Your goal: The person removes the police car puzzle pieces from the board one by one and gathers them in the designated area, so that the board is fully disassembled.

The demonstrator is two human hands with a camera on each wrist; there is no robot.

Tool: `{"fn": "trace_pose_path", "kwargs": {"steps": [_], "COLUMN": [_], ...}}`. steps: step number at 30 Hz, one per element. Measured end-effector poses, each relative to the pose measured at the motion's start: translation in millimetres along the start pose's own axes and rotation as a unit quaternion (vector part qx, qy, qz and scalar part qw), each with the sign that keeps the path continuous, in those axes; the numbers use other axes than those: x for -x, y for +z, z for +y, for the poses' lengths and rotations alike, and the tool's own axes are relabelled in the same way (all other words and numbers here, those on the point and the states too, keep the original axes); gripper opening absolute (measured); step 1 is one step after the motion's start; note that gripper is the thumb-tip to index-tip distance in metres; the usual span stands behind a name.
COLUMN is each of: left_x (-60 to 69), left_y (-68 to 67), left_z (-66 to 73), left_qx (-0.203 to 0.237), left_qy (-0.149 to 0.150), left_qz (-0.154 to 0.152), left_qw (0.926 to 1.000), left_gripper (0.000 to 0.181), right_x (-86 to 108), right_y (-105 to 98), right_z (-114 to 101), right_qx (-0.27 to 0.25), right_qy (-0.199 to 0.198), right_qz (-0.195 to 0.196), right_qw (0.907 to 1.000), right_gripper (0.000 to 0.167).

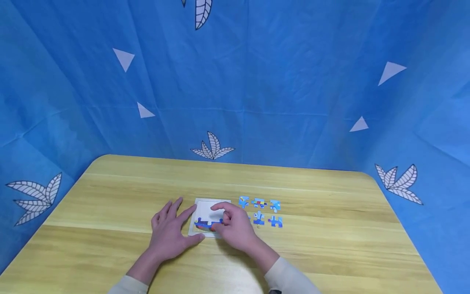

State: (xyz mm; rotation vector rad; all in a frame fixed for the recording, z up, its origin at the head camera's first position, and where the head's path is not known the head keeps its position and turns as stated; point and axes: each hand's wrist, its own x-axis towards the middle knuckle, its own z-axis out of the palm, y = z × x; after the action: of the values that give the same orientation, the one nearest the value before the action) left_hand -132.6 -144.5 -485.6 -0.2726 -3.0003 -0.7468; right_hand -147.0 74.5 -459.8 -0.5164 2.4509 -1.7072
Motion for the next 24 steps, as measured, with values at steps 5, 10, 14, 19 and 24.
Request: {"fn": "trace_pose_path", "kwargs": {"steps": [5, 10, 14, 19, 24], "left_x": [1.5, 2.8, 2.0, 0.6, 0.8], "left_y": [3.1, 2.9, 0.9, -0.4, 0.4], "left_z": [-2.6, -2.0, -1.5, -1.6, -2.1], "left_qx": [-0.003, -0.002, 0.0, 0.0, 0.002], "left_qy": [0.0, 0.006, 0.009, 0.01, 0.008], "left_qz": [0.001, 0.007, 0.008, 0.007, 0.008], "left_qw": [1.0, 1.0, 0.9999, 0.9999, 0.9999], "left_gripper": [0.087, 0.088, 0.087, 0.086, 0.087], "right_x": [-9.5, -11.7, -12.6, -15.5, -18.0], "right_y": [13, 20, 21, 21, 21], "right_z": [3, 4, 6, 6, 4], "right_qx": [0.002, -0.016, 0.003, 0.044, 0.082], "right_qy": [-0.008, 0.009, 0.023, 0.023, 0.023], "right_qz": [-0.006, -0.009, -0.012, -0.032, -0.053], "right_qw": [1.0, 0.9998, 0.9997, 0.9983, 0.9949], "right_gripper": [0.036, 0.039, 0.036, 0.034, 0.035]}}
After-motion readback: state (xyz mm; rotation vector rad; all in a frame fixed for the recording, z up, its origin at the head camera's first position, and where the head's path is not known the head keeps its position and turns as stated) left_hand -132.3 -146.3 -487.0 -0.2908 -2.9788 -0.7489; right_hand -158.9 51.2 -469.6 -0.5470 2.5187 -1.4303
